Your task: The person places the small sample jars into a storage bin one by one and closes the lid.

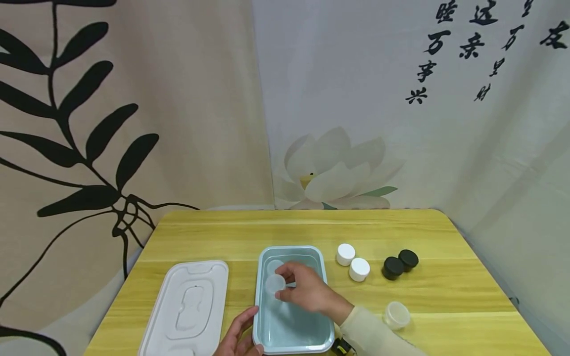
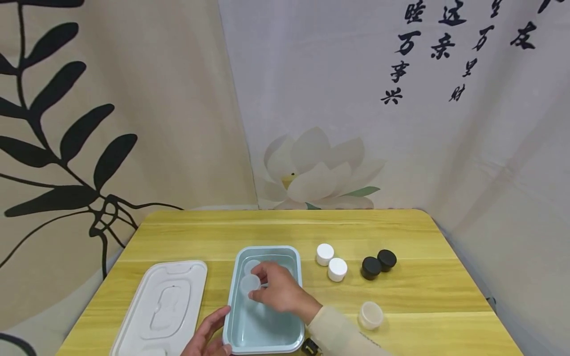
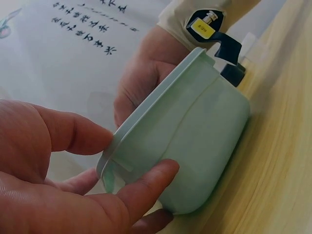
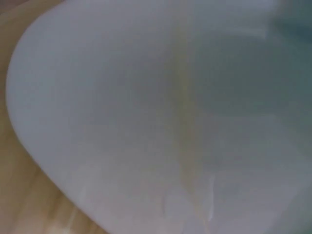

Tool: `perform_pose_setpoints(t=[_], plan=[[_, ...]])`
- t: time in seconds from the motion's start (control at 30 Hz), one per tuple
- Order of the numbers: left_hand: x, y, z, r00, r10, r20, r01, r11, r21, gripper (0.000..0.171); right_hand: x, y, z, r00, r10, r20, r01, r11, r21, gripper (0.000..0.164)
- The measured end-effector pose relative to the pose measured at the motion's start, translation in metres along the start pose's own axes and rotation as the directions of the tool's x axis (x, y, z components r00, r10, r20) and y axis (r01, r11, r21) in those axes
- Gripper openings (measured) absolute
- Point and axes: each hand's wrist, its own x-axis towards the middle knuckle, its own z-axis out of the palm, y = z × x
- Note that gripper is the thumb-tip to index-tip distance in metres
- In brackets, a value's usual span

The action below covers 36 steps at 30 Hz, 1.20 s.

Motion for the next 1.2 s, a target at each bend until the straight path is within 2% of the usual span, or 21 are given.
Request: perform_pose_setpoints(t=[0.4,0.6,1.2], plan=[[0.000,0.004,-0.002,0.999,-0.028,0.016,0.028,1.000,-0.002,0.088,0.002,0.001,0.009,1.000,0.013,-0.016,-0.014,0.996,-0.084,0.043],[0.001,0.004,-0.003,1.000,-0.018,0.014,0.017,1.000,0.017,0.090,0.003,0.003,0.012,0.999,0.003,-0.044,-0.009,0.992,-0.124,0.041],[0.000,0.000,-0.001,1.000,-0.007,0.008,0.007,1.000,0.009,0.087,0.001,0.007,0.016,0.997,0.006,-0.073,-0.016,0.989,-0.148,0.042]])
